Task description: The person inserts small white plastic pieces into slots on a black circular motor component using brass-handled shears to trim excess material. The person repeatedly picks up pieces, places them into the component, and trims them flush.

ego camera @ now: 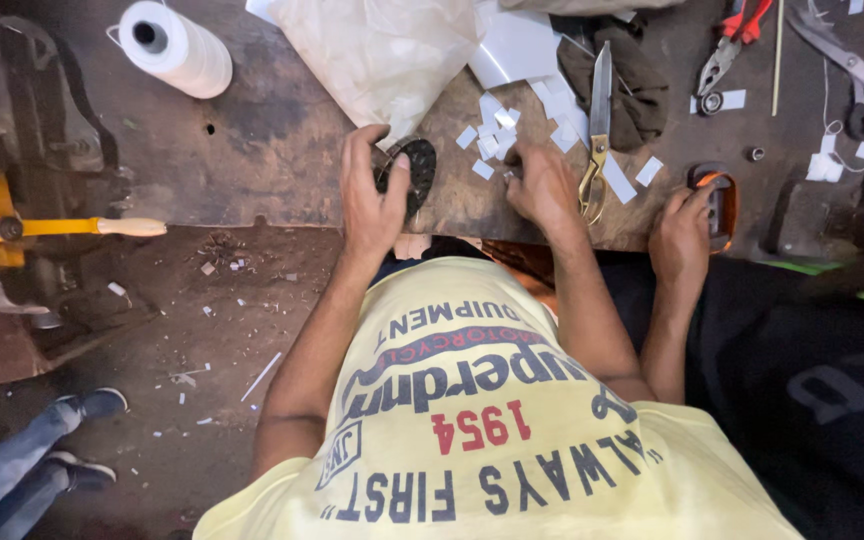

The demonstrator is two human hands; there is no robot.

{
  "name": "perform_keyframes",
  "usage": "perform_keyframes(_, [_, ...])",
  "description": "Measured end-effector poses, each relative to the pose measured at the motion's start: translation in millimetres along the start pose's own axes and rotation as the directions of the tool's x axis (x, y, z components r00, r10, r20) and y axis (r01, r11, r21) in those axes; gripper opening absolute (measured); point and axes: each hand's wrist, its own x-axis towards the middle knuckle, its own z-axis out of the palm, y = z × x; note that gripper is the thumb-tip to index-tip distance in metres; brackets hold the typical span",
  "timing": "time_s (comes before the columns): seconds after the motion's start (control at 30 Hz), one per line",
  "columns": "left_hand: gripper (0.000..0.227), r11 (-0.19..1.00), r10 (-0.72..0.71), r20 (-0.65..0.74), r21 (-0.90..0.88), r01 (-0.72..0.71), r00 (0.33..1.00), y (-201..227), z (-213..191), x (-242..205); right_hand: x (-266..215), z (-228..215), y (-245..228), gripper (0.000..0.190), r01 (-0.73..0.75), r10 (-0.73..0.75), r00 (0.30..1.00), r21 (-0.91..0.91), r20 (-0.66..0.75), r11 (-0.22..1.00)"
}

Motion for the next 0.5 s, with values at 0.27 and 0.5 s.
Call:
perform_keyframes(0.27, [0.040,0.952,0.294,0.139,0.043,-0.302,0.946,19,-6,11,9,29,-37,0.016,-0.172,0.032,0.985,0.979,0.169,0.107])
perform_keyframes(0.5, [0.024,0.932,0.044,0.089,-0.363,-0.009,0.995,-4,-8,19,3,5,-32,0.023,0.071,-0.122,0.992,0.720,0.019,0.691])
